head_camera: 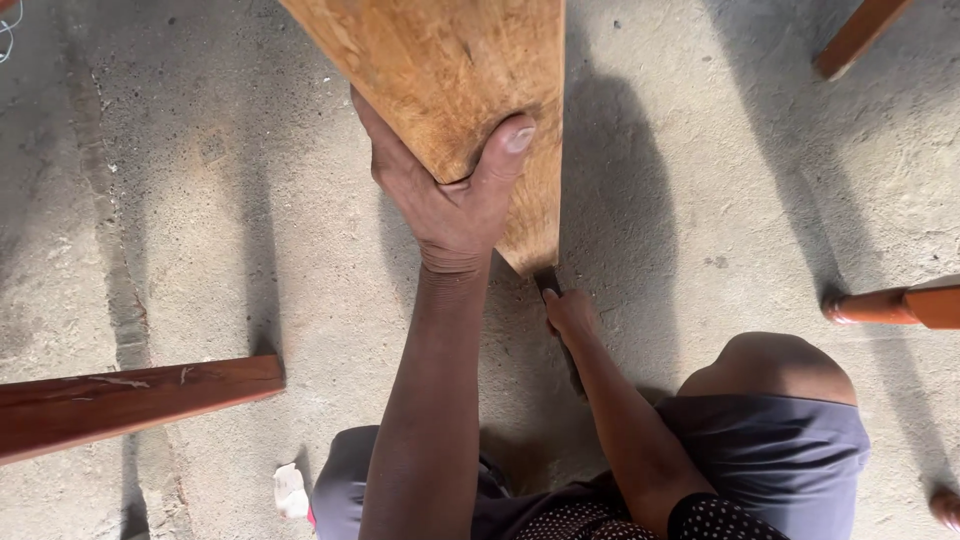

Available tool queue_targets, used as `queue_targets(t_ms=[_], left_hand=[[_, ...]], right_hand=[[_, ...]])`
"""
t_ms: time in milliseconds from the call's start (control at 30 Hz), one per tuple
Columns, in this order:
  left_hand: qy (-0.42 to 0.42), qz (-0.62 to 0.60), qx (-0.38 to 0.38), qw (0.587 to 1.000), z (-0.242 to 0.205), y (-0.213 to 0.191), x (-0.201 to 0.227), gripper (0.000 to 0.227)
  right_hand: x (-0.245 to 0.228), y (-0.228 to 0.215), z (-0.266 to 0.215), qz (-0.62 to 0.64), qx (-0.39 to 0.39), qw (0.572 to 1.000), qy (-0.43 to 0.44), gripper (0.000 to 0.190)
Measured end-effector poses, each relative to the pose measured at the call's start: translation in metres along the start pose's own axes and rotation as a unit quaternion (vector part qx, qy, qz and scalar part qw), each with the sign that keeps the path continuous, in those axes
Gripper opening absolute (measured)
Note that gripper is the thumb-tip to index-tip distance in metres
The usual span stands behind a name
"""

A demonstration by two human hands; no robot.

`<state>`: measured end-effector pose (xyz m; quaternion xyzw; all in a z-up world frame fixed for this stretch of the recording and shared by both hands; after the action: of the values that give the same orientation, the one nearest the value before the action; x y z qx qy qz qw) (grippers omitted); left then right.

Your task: The person scrapes a wooden table leg using a hand tool in a workshop.

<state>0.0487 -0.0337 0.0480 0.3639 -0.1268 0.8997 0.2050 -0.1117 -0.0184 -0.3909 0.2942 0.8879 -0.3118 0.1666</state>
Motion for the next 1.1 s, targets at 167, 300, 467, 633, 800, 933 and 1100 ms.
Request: queue_targets(t_ms=[167,300,467,633,800,933,1100], left_hand=[[-0.021,-0.023,0.004,1.0,0.008,0.003,0.007,0.106],[-0.021,-0.027,0.008,0.999,0.011,0.0,0.012,0.106],[0.007,0.003,0.016,1.0,0.009,-0.004,0.019,0.101],[0.019,0.062,0.026,0.998,0.012,-0.004,0.017,0.106],[0.007,0.074,-0.001,0.997,0.014,-0.003,0.022,0.109],[0.002,0.06,-0.01,0.998,0.014,0.003,0.015,0.106],[0.011,-0.029,-0.006,0.999,0.012,0.007,0.009,0.097]], right_hand=[[-0.004,-0.009,-0.009,0.009,0.008,1.0,-0.027,0.058],[-0.025,-0.03,-0.041,0.041,0.024,0.997,-0.057,0.051],[-0.047,-0.059,-0.083,0.087,0.036,0.991,-0.095,0.047],[-0.067,-0.088,-0.117,0.149,0.031,0.977,-0.149,0.044],[-0.074,-0.108,-0.107,0.164,-0.049,0.962,-0.215,0.041],[-0.001,-0.082,-0.019,0.124,-0.028,0.98,-0.156,0.04],[0.069,-0.019,0.027,0.095,-0.01,0.995,0.033,0.045]])
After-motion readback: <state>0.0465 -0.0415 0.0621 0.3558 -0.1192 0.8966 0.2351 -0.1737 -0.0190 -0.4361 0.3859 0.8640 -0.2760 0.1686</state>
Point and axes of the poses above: each hand's wrist, its own z-axis towards the middle knuckle, its own y-axis out of the palm, x = y × z, the point moved 8 cm from there along z, towards the middle knuckle, and after that the axes turned 7 degrees about x, right-handed, at the moved point
